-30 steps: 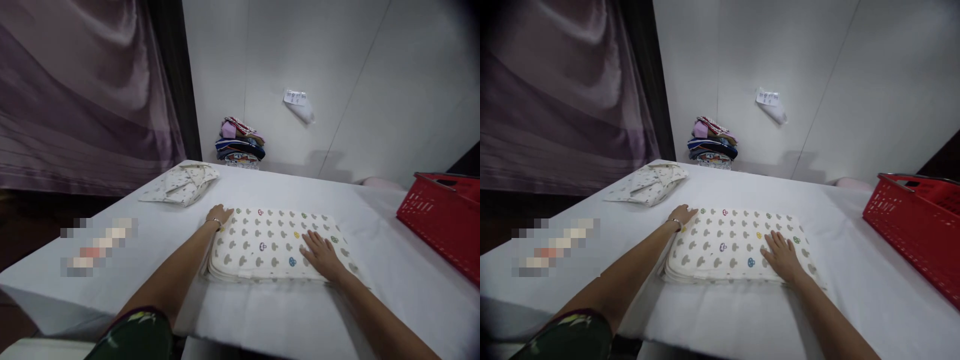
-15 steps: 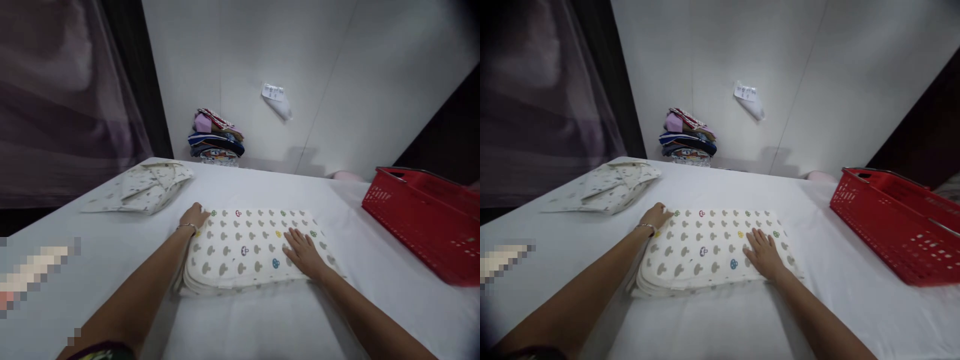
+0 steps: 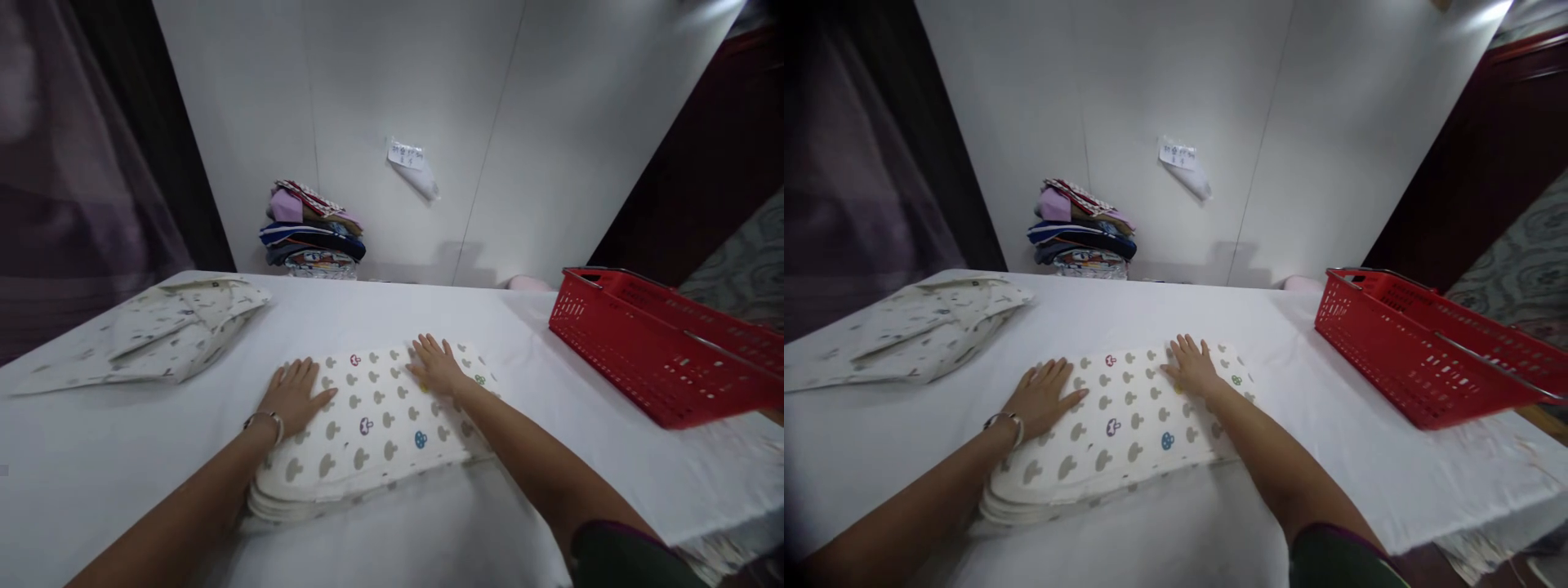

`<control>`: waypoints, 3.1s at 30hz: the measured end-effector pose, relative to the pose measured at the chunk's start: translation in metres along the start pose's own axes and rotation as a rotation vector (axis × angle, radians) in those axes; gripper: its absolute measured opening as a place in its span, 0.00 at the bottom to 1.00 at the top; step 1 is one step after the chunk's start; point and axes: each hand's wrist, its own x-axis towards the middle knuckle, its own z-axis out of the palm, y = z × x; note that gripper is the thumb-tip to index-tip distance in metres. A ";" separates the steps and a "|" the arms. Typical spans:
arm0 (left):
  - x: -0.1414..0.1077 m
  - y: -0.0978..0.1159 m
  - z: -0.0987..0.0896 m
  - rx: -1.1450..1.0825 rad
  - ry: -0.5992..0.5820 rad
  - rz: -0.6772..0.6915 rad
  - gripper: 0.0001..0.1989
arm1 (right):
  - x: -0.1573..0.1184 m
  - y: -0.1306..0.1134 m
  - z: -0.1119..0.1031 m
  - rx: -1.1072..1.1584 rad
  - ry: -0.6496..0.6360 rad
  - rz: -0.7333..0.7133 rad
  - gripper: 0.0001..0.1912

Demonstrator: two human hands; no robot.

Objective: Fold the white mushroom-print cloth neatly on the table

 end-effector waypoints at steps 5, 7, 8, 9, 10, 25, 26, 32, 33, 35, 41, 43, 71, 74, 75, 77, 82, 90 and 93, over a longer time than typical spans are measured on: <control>0.003 -0.004 0.003 -0.004 0.024 0.022 0.37 | 0.013 0.012 0.013 0.042 -0.073 0.059 0.38; 0.002 -0.003 0.003 0.013 0.026 0.021 0.37 | 0.014 0.011 0.012 0.063 -0.064 0.066 0.39; 0.002 -0.003 0.003 0.016 0.029 0.020 0.37 | 0.015 0.010 0.011 0.067 -0.045 0.067 0.40; 0.001 -0.002 0.003 0.015 0.033 0.019 0.37 | 0.016 0.008 0.011 0.066 -0.022 0.065 0.40; 0.001 -0.002 0.004 0.009 0.035 0.018 0.37 | 0.017 0.006 0.011 0.062 -0.005 0.059 0.40; -0.002 0.001 -0.001 -0.023 0.002 0.013 0.37 | -0.021 -0.004 0.020 0.044 -0.020 -0.067 0.36; -0.001 0.002 -0.002 -0.031 -0.010 0.011 0.37 | -0.027 -0.006 0.021 0.053 -0.045 -0.086 0.35; -0.017 0.012 -0.024 -0.155 0.007 -0.053 0.33 | -0.059 -0.014 0.012 0.211 0.017 -0.050 0.34; -0.027 0.015 -0.027 -0.177 0.033 -0.042 0.32 | -0.067 -0.015 0.010 0.253 0.072 -0.080 0.33; -0.054 0.021 -0.031 -0.215 0.085 0.041 0.28 | -0.087 -0.015 0.011 0.351 0.166 -0.160 0.30; -0.142 0.045 -0.019 -0.291 0.238 0.305 0.18 | -0.142 -0.014 0.031 0.507 0.353 -0.353 0.16; -0.155 0.052 -0.012 -0.282 0.267 0.337 0.15 | -0.148 -0.014 0.036 0.475 0.409 -0.419 0.13; -0.147 0.078 -0.007 -0.189 0.236 0.341 0.13 | -0.153 -0.023 0.034 0.239 0.413 -0.531 0.15; -0.145 0.081 -0.009 -0.162 0.223 0.309 0.12 | -0.154 -0.027 0.033 0.253 0.435 -0.547 0.15; -0.144 0.082 -0.010 -0.155 0.220 0.305 0.12 | -0.153 -0.028 0.034 0.258 0.434 -0.548 0.15; -0.142 0.082 -0.012 -0.150 0.210 0.294 0.12 | -0.152 -0.028 0.036 0.256 0.424 -0.542 0.14; -0.145 0.080 -0.012 -0.186 0.198 0.331 0.10 | -0.148 -0.026 0.041 0.232 0.381 -0.518 0.14; -0.148 0.088 -0.009 -0.138 0.309 0.468 0.13 | -0.145 -0.024 0.041 0.285 0.371 -0.468 0.14; -0.144 0.097 -0.009 -0.093 0.339 0.533 0.14 | -0.145 -0.025 0.041 0.256 0.366 -0.433 0.15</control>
